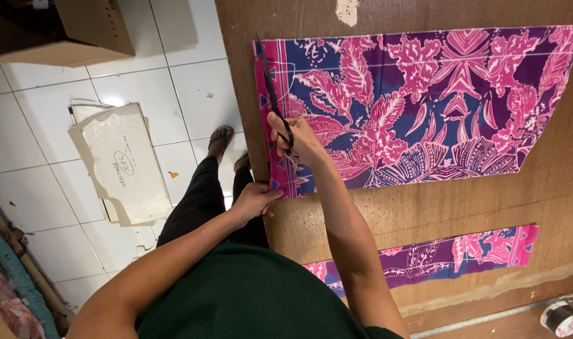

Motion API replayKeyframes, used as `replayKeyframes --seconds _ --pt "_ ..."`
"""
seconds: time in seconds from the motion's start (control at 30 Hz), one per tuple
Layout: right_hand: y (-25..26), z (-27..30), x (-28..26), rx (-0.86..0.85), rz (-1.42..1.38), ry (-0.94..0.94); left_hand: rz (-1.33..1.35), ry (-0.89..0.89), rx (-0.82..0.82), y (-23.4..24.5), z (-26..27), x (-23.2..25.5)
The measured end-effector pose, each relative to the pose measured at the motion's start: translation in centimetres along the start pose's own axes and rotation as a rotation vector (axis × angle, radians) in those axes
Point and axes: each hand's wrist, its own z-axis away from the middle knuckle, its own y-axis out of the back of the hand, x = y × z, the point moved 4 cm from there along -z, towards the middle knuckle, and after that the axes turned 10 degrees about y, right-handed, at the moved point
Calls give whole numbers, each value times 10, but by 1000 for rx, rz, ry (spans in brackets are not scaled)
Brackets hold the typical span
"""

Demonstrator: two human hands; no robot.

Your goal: The person cuts a large piece of purple and pink floral-patterned fabric into several strips and shaped pieces using scissors on a wooden table. The person repeatedly aligns the fabric, cuts along marked lines, and separates the cut pieces.

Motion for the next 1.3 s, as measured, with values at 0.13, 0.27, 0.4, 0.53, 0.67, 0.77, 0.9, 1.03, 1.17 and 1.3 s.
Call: replayKeyframes --seconds 0.13,0.27,0.4,0.53,0.67,0.77,0.9,1.03,1.17,1.3 --pt "-3 10 1 12 111 -2 -76 -89 91 5 21 12" --pt "-3 66 34 -6 262 -4 -571 -810 595 45 106 57" --pt "-8 129 61 -10 493 26 -780 -1281 616 72 170 110" --pt "-21 176 74 224 619 53 -952 -1149 278 81 162 172" --pt "-31 192 77 596 962 222 -1391 -1012 205 125 127 214" --pt "-43 184 81 804 832 152 -1793 -945 190 200 83 246" --pt "-76 152 68 985 436 -77 -2097 -672 160 345 19 338" --pt "-124 121 49 1127 -150 -145 -2474 -354 698 507 -7 455" --pt "-177 97 39 1214 -391 -314 -2636 -162 900 526 -47 508" --pt "-223 77 44 1225 -574 -299 -2325 -35 -212 392 -74 441"
